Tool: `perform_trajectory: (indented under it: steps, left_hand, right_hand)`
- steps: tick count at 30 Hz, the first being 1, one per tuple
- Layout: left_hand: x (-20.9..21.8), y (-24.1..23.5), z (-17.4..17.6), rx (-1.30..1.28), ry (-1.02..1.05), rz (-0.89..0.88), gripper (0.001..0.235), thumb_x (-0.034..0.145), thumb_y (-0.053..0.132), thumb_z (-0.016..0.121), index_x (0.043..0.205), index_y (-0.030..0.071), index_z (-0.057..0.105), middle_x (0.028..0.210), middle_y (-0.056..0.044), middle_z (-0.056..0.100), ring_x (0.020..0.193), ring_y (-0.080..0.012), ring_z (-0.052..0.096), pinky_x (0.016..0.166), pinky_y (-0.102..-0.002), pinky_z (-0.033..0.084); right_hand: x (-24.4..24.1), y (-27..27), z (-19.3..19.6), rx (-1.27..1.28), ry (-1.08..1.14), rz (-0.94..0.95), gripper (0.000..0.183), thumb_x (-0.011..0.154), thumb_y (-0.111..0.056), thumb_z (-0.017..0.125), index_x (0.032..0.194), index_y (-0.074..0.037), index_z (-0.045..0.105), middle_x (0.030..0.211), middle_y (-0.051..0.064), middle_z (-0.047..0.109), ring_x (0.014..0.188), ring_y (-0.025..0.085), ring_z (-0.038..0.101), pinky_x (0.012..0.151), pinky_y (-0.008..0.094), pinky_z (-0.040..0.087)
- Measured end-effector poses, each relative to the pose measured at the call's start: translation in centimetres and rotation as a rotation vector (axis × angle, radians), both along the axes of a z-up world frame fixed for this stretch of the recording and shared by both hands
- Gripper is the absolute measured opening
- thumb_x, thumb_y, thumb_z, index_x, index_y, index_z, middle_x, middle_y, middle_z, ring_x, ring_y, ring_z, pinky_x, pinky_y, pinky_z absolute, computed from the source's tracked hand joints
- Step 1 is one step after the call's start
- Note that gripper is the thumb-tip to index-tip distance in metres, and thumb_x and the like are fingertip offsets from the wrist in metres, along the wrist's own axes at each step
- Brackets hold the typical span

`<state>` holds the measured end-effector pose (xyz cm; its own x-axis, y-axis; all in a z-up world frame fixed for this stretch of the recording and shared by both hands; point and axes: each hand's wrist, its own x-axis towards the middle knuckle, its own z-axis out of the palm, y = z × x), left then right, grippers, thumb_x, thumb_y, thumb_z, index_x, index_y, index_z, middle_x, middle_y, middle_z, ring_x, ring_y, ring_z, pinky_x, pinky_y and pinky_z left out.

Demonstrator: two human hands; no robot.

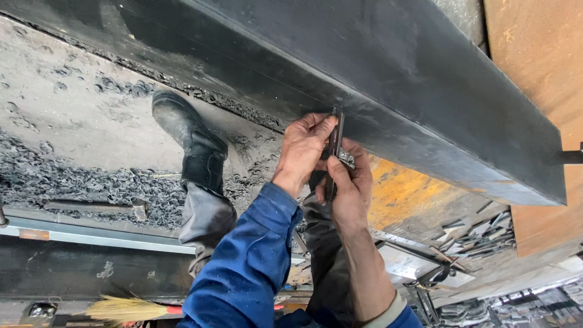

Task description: The person scrapes debris off the surface of a large black steel beam using a small hand scraper, working along its length. They then walk across the workshop, pick up an angle grinder and a long metal bar, reposition the bar on the floor, and later press a heavy metal block against the beam while working on it.

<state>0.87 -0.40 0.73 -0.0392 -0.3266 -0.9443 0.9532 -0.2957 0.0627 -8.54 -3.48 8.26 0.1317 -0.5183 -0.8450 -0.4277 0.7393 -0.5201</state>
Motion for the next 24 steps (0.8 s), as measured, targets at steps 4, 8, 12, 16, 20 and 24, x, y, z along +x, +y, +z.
perform_trajectory:
  steps: [4, 8, 12, 16, 20, 24]
  left_hand:
    - [-0.2, -0.2, -0.3, 0.029, -0.248, -0.162, 0.021, 0.096, 0.022, 0.068, 0.102, 0.004, 0.075, 0.074, 0.001, 0.068, 0.060, -0.0075, 0.058, 0.051, -0.027, 0.050]
    - [1.3, -0.8, 0.7, 0.099, -0.512, -0.487, 0.021, 0.094, 0.023, 0.070, 0.102, 0.005, 0.075, 0.079, -0.006, 0.076, 0.070, -0.0150, 0.071, 0.063, -0.031, 0.056]
    - [1.6, -1.1, 0.9, 0.101, -0.537, -0.555, 0.021, 0.094, 0.024, 0.069, 0.102, 0.005, 0.075, 0.084, -0.012, 0.077, 0.076, -0.0201, 0.074, 0.070, -0.035, 0.058]
    - [1.6, -1.3, 0.7, 0.119, -0.534, -0.674, 0.023, 0.093, 0.029, 0.068, 0.102, 0.009, 0.074, 0.090, -0.012, 0.077, 0.080, -0.0267, 0.075, 0.071, -0.040, 0.058]
    - [2.1, -1.5, 1.1, 0.154, -0.661, -0.758, 0.025, 0.092, 0.031, 0.070, 0.100, 0.009, 0.077, 0.091, -0.014, 0.078, 0.087, -0.0322, 0.074, 0.075, -0.044, 0.056]
    - [3.1, -0.4, 0.4, 0.088, -0.668, -0.697, 0.027, 0.091, 0.034, 0.072, 0.101, 0.010, 0.078, 0.091, -0.010, 0.079, 0.082, -0.0251, 0.076, 0.072, -0.039, 0.058]
  right_hand:
    - [-0.5, 0.9, -0.6, 0.030, -0.083, -0.147, 0.035, 0.101, -0.008, 0.057, 0.134, -0.007, 0.044, 0.083, 0.011, 0.068, 0.046, 0.015, 0.059, 0.038, 0.028, 0.044]
    - [0.8, 1.4, -0.5, -0.066, 0.237, 0.023, 0.036, 0.101, -0.010, 0.057, 0.133, -0.009, 0.041, 0.077, 0.012, 0.067, 0.051, 0.018, 0.067, 0.037, 0.031, 0.048]
    - [-0.6, 2.8, -1.2, -0.419, 0.344, 0.425, 0.046, 0.099, -0.008, 0.062, 0.141, -0.004, 0.043, 0.077, 0.016, 0.064, 0.058, 0.025, 0.064, 0.044, 0.031, 0.050]
    - [0.7, 2.7, -0.7, -0.756, 0.434, 0.865, 0.065, 0.089, -0.003, 0.065, 0.148, 0.003, 0.040, 0.117, 0.030, 0.070, 0.096, 0.036, 0.074, 0.074, 0.039, 0.063]
    - [5.1, 1.5, 1.1, -0.287, 0.654, 0.808, 0.076, 0.086, -0.013, 0.074, 0.150, 0.003, 0.035, 0.090, 0.028, 0.073, 0.082, 0.037, 0.074, 0.074, 0.047, 0.058]
    - [4.0, 2.7, 0.0, -0.549, 0.316, 0.649, 0.056, 0.094, -0.006, 0.065, 0.145, 0.006, 0.046, 0.104, 0.021, 0.075, 0.095, 0.029, 0.077, 0.077, 0.042, 0.063]
